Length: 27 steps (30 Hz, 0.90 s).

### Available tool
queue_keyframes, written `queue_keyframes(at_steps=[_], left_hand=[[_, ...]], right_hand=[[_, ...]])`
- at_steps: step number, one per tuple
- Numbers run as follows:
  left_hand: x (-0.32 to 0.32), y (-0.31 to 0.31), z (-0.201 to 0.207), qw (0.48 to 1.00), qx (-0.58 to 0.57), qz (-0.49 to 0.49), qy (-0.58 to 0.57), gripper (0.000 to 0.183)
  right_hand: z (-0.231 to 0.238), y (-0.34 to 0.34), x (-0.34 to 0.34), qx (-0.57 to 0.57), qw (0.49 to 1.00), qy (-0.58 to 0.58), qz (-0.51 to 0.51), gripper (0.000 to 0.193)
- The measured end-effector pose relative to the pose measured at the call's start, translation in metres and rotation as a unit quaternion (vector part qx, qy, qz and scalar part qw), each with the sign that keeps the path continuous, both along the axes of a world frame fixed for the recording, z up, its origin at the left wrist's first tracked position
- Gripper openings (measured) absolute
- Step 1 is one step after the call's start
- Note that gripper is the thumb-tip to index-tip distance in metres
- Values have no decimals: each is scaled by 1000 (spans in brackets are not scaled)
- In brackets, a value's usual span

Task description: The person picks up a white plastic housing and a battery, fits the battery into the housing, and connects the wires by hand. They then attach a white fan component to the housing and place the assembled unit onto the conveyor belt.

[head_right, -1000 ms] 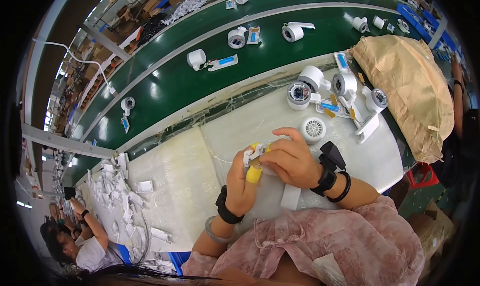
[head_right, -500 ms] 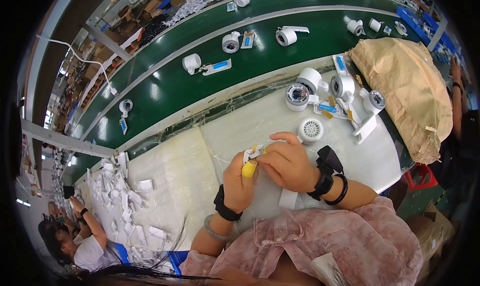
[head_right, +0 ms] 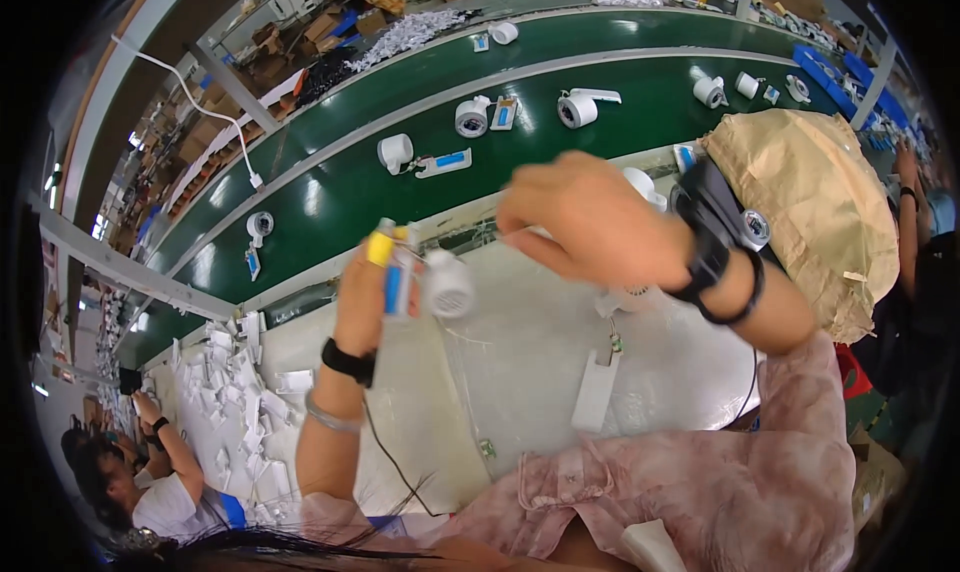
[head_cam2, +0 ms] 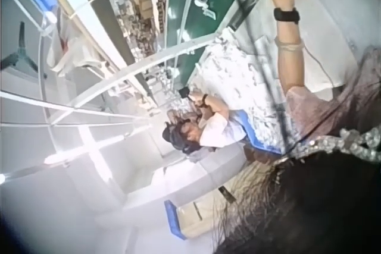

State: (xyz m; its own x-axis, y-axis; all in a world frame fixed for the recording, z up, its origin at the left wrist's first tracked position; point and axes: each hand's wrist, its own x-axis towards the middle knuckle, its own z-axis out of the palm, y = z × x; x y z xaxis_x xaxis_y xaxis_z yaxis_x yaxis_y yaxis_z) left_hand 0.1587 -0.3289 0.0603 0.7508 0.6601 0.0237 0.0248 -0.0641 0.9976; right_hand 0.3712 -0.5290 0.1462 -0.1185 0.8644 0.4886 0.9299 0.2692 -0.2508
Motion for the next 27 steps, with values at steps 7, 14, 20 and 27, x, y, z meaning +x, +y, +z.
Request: queue_keyframes(at_steps=[7,14,20,27], left_hand=[[30,127,-10,983,26,181,-24,30],[46,180,-86,713,535,430,145,60],[28,160,-118,748,557,361,-7,71],[68,34,-30,953,-266,137,-53,54]], right_hand=[[-73,181,63,-92,986,-26,-140,27],[-167,251,66,-97,967,51,-229,26],[-131,252,8,-180,961,35,-207,48],[-103,187,6,-179,967,152,-101,63]])
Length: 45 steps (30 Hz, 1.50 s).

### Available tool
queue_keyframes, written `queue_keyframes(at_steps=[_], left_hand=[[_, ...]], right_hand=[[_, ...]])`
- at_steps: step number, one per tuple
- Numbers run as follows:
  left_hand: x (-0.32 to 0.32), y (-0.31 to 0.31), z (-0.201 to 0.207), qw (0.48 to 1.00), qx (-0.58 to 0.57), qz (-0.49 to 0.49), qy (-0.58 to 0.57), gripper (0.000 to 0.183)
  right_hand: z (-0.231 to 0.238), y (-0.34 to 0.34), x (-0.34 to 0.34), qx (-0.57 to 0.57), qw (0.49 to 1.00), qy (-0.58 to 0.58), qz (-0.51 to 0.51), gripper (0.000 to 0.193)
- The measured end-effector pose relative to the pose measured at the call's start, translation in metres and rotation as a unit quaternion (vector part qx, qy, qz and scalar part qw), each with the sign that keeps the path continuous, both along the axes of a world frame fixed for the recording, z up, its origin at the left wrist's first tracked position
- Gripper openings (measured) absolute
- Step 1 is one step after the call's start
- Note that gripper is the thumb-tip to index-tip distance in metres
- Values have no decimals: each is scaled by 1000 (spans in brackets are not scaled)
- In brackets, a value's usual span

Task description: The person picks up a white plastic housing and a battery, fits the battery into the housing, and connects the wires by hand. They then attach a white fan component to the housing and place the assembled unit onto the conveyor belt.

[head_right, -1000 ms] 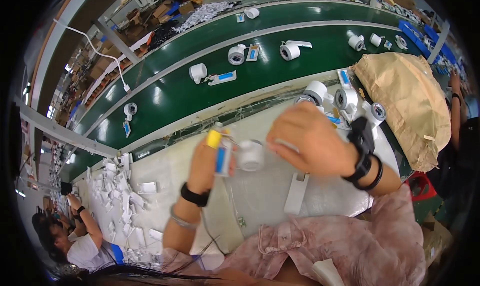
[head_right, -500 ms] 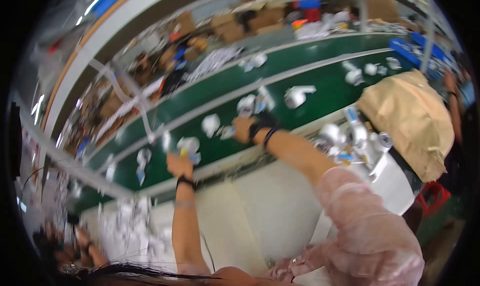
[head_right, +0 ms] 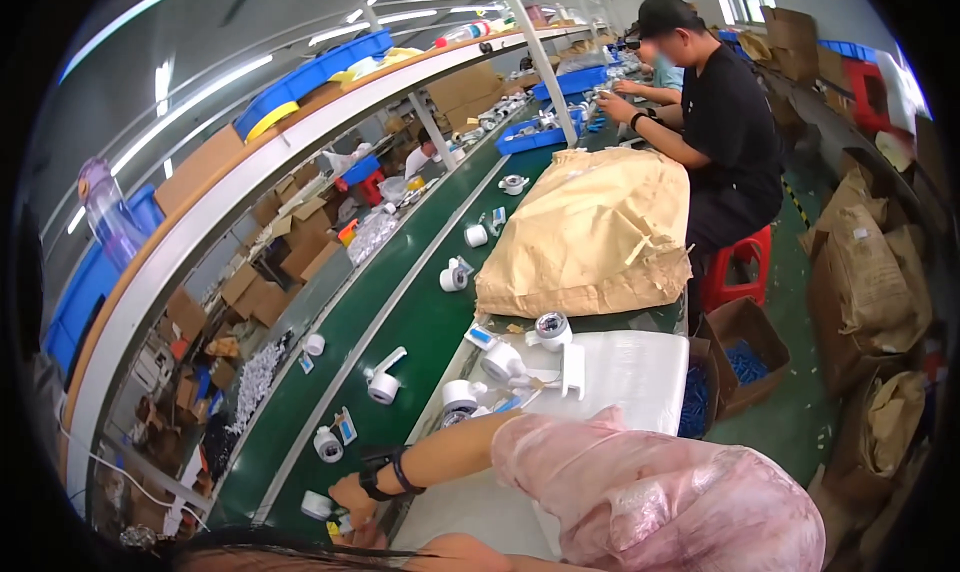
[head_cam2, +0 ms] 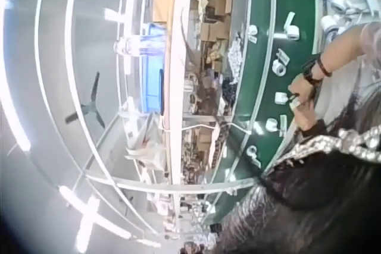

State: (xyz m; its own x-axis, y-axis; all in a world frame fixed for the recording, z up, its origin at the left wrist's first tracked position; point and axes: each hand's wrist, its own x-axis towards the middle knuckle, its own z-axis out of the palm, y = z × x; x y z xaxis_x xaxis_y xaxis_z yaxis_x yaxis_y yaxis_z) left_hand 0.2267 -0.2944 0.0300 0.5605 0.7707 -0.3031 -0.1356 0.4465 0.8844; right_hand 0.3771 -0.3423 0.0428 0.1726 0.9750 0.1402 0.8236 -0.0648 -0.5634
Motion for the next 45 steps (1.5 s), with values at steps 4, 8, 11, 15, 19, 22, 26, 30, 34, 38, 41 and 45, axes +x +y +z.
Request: queue_keyframes(at_steps=[4,8,11,15,19,22,26,30,34,38,41,45], left_hand=[[3,62,-109,974,-42,-175,-138,44],[-18,-3,-61,984,50,-170,-28,36],[-27,-31,-27,971,13,-235,-42,37],[-49,-28,-35,918,68,-392,3,34],[-66,-57,4,846,174,-488,126,27],[-74,-53,-8,835,196,-510,64,25],[-72,-46,-26,886,171,-415,119,23],[-74,-34,-55,878,137,-454,68,23],[-73,-61,-8,773,456,-391,204,26],[-79,-44,-49,882,316,-325,130,27],[-81,-39,-68,896,333,-277,97,29],[-76,14,-141,896,290,-329,69,33]], right_hand=[[20,-65,-30,34,998,-50,-8,53],[19,-107,-34,41,998,-38,24,44],[7,-130,-28,278,955,-103,11,38],[-12,-141,-20,296,946,-19,128,19],[-16,-165,-24,168,949,148,223,21],[-14,-184,-28,102,926,245,266,26],[-2,-204,-34,48,895,334,291,27],[-1,-210,-38,17,858,424,289,23],[-18,-201,-40,81,829,415,366,24],[-16,-205,-37,81,858,370,346,26],[-12,-209,-39,59,915,302,260,23],[-31,-204,-48,208,964,159,41,16]])
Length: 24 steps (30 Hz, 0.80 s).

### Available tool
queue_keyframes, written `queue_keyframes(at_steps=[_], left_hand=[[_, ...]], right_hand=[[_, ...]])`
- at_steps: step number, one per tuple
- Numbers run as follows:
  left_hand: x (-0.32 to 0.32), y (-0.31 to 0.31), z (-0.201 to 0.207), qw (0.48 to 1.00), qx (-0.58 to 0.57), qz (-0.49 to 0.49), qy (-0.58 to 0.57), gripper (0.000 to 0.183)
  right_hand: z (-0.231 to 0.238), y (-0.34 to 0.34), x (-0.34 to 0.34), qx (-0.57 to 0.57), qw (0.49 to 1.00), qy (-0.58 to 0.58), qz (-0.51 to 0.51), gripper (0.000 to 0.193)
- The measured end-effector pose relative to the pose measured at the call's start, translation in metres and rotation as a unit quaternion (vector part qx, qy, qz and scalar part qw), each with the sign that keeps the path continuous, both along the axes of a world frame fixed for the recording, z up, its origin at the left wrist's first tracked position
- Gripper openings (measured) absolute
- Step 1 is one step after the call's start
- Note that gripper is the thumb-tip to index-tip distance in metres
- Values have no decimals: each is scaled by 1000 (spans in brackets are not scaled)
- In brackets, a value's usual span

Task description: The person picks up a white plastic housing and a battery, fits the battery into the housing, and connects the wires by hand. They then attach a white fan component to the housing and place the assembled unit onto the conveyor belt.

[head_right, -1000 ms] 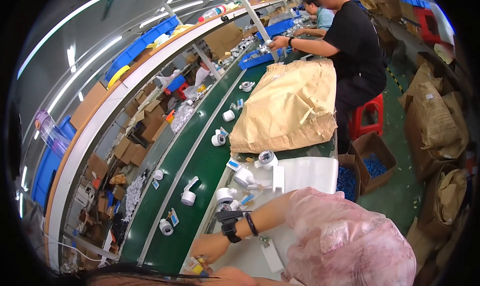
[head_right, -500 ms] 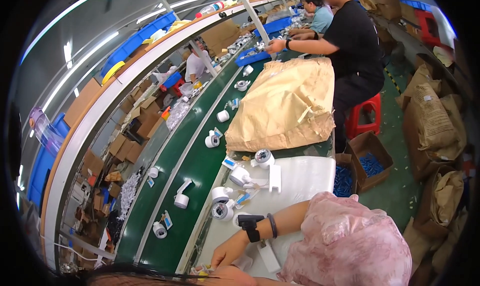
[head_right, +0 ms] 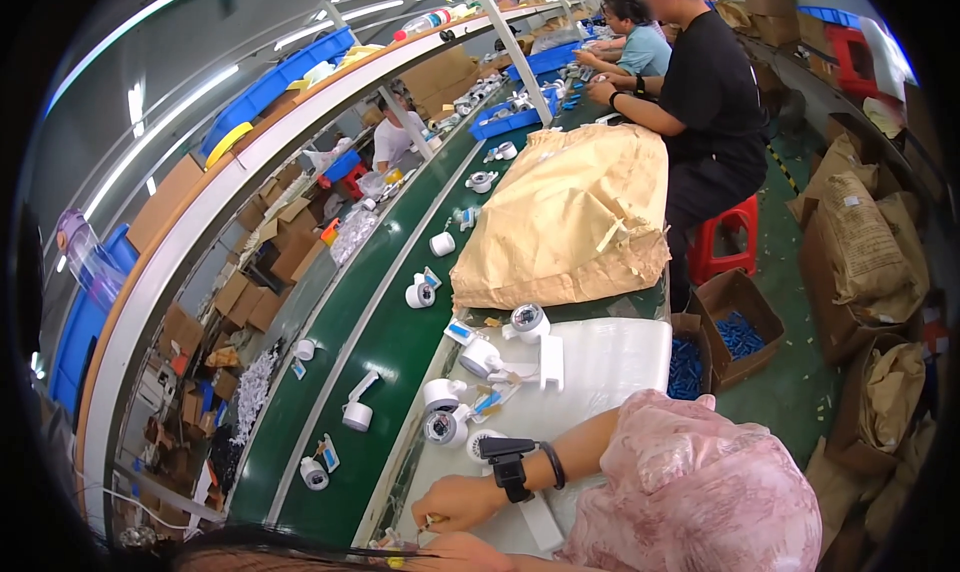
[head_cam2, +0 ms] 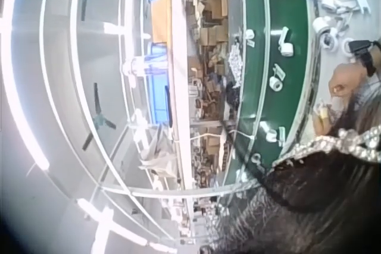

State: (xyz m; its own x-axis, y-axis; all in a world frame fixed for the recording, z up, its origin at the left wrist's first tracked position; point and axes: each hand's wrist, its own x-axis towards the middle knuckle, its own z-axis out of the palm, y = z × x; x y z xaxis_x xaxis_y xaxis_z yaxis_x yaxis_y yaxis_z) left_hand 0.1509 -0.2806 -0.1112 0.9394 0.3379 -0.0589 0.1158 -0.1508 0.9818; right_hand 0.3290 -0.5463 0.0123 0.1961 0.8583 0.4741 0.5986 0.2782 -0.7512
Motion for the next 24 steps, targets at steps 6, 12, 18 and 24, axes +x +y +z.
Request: queue_keyframes(at_steps=[6,12,18,24], left_hand=[[3,-23,-25,999,-33,20,11,36],[22,-71,36,997,-56,45,7,35],[31,-104,89,972,-214,81,60,36],[25,-136,127,978,-181,103,-31,33]], right_hand=[[-5,4,3,96,987,-18,-127,11],[-9,9,0,147,988,5,-52,11],[-4,0,-1,168,985,-22,-33,15],[-2,5,-9,161,986,-28,-31,13]])
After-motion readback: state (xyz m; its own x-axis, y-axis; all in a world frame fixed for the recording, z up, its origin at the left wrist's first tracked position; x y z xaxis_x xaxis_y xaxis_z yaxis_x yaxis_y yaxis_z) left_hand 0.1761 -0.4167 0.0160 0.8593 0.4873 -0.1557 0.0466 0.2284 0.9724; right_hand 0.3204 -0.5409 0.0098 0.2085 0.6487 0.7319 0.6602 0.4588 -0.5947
